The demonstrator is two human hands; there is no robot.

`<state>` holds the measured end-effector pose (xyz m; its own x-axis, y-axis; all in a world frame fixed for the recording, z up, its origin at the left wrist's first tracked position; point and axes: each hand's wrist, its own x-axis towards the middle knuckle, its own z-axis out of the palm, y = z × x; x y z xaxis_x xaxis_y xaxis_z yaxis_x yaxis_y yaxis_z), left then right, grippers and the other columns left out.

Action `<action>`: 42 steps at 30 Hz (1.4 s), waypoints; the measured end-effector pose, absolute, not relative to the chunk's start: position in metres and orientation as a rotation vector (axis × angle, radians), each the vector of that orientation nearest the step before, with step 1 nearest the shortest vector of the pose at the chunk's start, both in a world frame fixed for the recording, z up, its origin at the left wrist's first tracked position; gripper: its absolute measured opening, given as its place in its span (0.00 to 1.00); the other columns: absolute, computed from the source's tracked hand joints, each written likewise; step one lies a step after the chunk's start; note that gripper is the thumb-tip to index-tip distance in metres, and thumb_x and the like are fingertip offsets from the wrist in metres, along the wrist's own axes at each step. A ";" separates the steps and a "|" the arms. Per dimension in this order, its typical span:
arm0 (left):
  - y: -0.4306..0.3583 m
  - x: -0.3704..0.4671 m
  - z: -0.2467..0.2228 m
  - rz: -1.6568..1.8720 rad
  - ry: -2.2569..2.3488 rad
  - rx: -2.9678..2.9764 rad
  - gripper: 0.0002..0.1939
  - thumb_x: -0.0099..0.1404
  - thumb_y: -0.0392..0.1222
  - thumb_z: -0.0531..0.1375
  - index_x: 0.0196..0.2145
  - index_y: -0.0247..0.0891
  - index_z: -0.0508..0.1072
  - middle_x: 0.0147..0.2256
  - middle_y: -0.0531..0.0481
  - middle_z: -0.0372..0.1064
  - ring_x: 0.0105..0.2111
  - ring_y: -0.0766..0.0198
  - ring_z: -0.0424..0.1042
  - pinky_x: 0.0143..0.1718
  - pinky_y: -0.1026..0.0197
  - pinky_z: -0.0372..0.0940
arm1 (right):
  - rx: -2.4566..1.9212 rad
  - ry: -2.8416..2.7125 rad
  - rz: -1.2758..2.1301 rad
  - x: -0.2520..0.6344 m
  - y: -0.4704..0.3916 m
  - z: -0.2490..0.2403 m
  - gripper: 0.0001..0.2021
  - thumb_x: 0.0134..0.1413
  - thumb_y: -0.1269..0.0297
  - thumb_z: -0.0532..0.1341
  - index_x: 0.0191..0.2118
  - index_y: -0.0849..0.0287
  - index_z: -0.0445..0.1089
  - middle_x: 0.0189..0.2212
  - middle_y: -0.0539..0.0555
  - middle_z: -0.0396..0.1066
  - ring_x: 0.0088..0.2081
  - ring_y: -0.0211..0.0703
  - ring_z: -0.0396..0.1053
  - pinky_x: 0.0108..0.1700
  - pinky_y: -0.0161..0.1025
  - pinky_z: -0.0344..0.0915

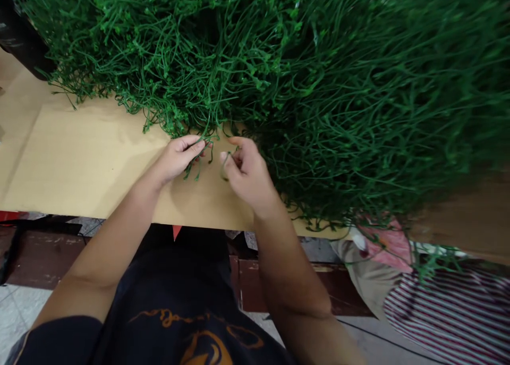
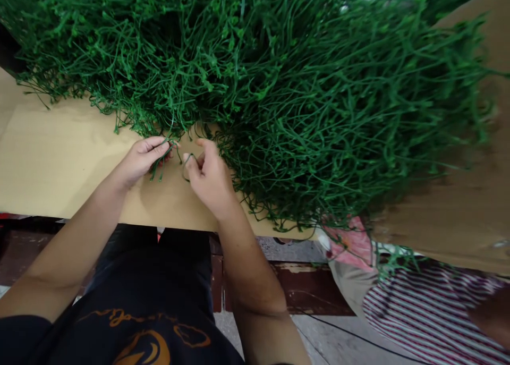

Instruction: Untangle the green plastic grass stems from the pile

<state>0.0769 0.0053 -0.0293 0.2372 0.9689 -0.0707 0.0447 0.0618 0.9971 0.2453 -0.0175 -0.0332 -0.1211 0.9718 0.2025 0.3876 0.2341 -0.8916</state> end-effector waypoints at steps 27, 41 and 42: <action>0.019 0.078 -0.033 1.114 1.247 1.105 0.13 0.64 0.43 0.54 0.23 0.37 0.65 0.17 0.57 0.55 0.19 0.72 0.54 0.23 0.66 0.52 | -0.463 -2.255 1.026 0.207 -0.085 0.001 0.12 0.58 0.69 0.50 0.23 0.59 0.53 0.21 0.49 0.54 0.26 0.33 0.52 0.28 0.33 0.52; 0.001 0.074 -0.024 0.981 0.948 1.204 0.08 0.61 0.41 0.58 0.34 0.35 0.76 0.33 0.50 0.73 0.39 0.67 0.70 0.48 0.59 0.61 | -1.257 -1.657 0.823 0.236 -0.019 -0.030 0.22 0.58 0.48 0.51 0.22 0.60 0.61 0.22 0.50 0.59 0.29 0.35 0.57 0.33 0.37 0.53; 0.002 0.074 -0.026 0.974 0.933 1.225 0.08 0.61 0.40 0.59 0.34 0.34 0.76 0.33 0.50 0.73 0.39 0.67 0.70 0.49 0.59 0.61 | -1.260 -1.653 0.831 0.233 -0.017 -0.033 0.21 0.57 0.48 0.52 0.22 0.60 0.61 0.22 0.50 0.60 0.29 0.35 0.58 0.34 0.37 0.53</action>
